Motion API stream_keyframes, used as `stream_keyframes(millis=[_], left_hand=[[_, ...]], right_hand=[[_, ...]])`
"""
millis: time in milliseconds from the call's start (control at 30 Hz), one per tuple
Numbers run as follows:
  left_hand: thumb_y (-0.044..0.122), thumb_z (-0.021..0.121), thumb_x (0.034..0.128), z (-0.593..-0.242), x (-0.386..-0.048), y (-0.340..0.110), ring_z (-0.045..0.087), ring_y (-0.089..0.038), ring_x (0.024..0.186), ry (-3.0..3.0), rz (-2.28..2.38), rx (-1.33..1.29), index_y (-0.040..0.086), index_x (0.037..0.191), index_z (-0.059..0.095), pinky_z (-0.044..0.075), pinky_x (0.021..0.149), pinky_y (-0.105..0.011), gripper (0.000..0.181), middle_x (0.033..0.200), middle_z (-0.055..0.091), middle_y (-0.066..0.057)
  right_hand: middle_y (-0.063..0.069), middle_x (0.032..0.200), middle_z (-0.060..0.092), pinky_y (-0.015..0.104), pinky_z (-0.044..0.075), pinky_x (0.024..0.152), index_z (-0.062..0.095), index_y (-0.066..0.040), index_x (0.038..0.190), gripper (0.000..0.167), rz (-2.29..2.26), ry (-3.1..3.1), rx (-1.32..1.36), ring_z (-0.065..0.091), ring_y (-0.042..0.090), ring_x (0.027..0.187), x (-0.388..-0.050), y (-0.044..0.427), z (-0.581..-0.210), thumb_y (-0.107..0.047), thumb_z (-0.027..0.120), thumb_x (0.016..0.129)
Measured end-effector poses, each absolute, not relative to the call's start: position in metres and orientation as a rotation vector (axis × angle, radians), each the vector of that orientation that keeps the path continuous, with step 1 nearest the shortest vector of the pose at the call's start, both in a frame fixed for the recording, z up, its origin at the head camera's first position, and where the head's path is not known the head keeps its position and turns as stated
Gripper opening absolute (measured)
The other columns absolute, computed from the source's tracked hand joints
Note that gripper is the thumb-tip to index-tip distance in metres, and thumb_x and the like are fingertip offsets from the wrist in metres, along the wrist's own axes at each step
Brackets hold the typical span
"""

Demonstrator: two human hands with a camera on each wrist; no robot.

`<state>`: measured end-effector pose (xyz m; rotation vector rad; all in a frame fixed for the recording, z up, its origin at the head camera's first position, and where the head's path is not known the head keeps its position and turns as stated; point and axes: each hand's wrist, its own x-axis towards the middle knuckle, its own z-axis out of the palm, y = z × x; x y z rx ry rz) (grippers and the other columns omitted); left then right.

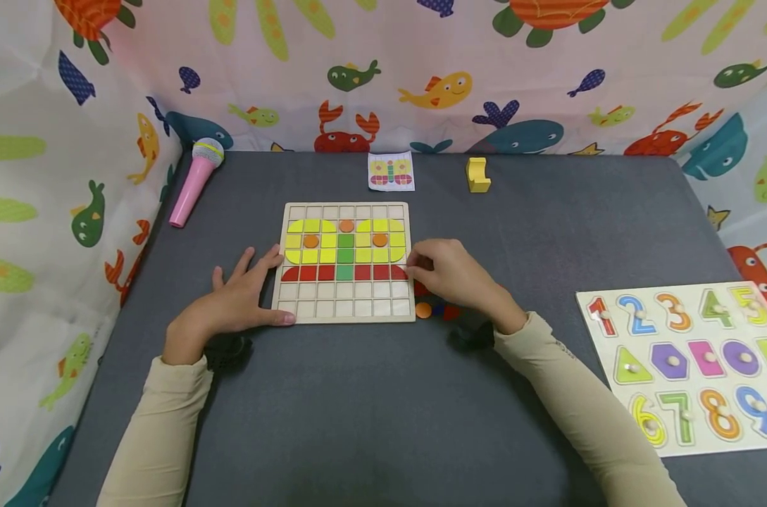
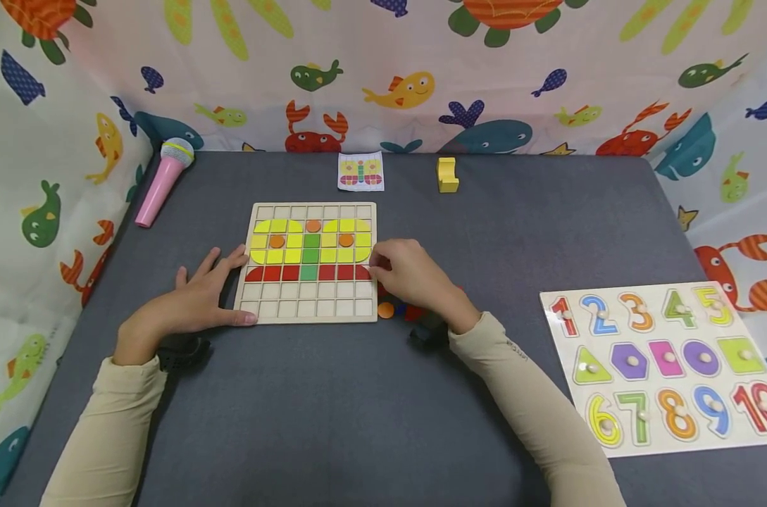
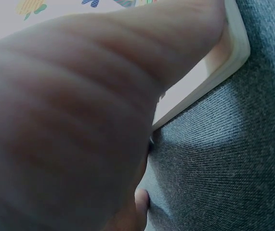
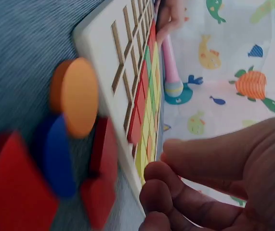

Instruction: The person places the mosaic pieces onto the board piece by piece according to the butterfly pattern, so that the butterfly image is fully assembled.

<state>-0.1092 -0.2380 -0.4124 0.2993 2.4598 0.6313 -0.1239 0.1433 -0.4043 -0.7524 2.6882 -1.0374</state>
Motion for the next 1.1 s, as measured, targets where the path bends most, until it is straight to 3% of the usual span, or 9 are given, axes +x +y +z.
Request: stream_keyframes(millis=[133,400,567,767,1100], left_hand=[[0.061,0.086,0.0842,-0.411,-0.109,-0.238,-0.017,-0.046,0.160,2.459,0.617,0.296,0.012,0.172,0.011,-0.014,0.111,-0.083,0.126,0.179,0.000,-0.016],[0.061,0.086,0.0837,-0.410,-0.108,-0.239,-0.018,-0.047,0.160,2.451,0.628,0.290,0.012,0.172,0.011,-0.015,0.110,-0.083,0.126,0.179,0.000,-0.017],[0.064,0.085,0.0823,-0.410,-0.110,-0.239,-0.018,-0.047,0.159,2.445,0.621,0.284,0.014,0.173,0.008,-0.016,0.111,-0.082,0.130,0.179,0.000,-0.018],[0.065,0.085,0.0814,-0.412,-0.110,-0.239,-0.018,-0.047,0.160,2.447,0.617,0.281,0.015,0.173,0.006,-0.016,0.111,-0.082,0.131,0.179,0.001,-0.019],[0.062,0.086,0.0834,-0.411,-0.109,-0.239,-0.017,-0.046,0.160,2.464,0.624,0.296,0.013,0.173,0.010,-0.015,0.111,-0.083,0.127,0.179,0.001,-0.016]], right_hand=[[0.003,0.089,0.066,0.037,0.051,0.069,0.077,-0.004,0.102,0.005,-0.992,2.654,-0.788,0.057,0.020,0.078,-0.120,0.157,-0.405,-0.008,0.077,0.100],[0.010,0.114,0.062,0.044,0.049,0.089,0.076,-0.004,0.116,0.020,-0.845,2.625,-0.838,0.051,0.030,0.107,-0.113,0.170,-0.417,-0.014,0.081,0.098],[0.009,0.107,0.060,0.044,0.047,0.086,0.069,-0.005,0.108,0.017,-0.875,2.644,-0.825,0.049,0.030,0.104,-0.113,0.171,-0.418,-0.009,0.082,0.097],[0.005,0.090,0.063,0.040,0.049,0.074,0.064,-0.006,0.104,0.012,-0.980,2.685,-0.760,0.055,0.025,0.086,-0.118,0.168,-0.415,-0.004,0.075,0.100],[0.010,0.105,0.068,0.040,0.053,0.081,0.067,0.001,0.116,0.013,-1.348,2.577,-0.763,0.061,0.026,0.090,-0.131,0.133,-0.405,0.002,0.068,0.103]])
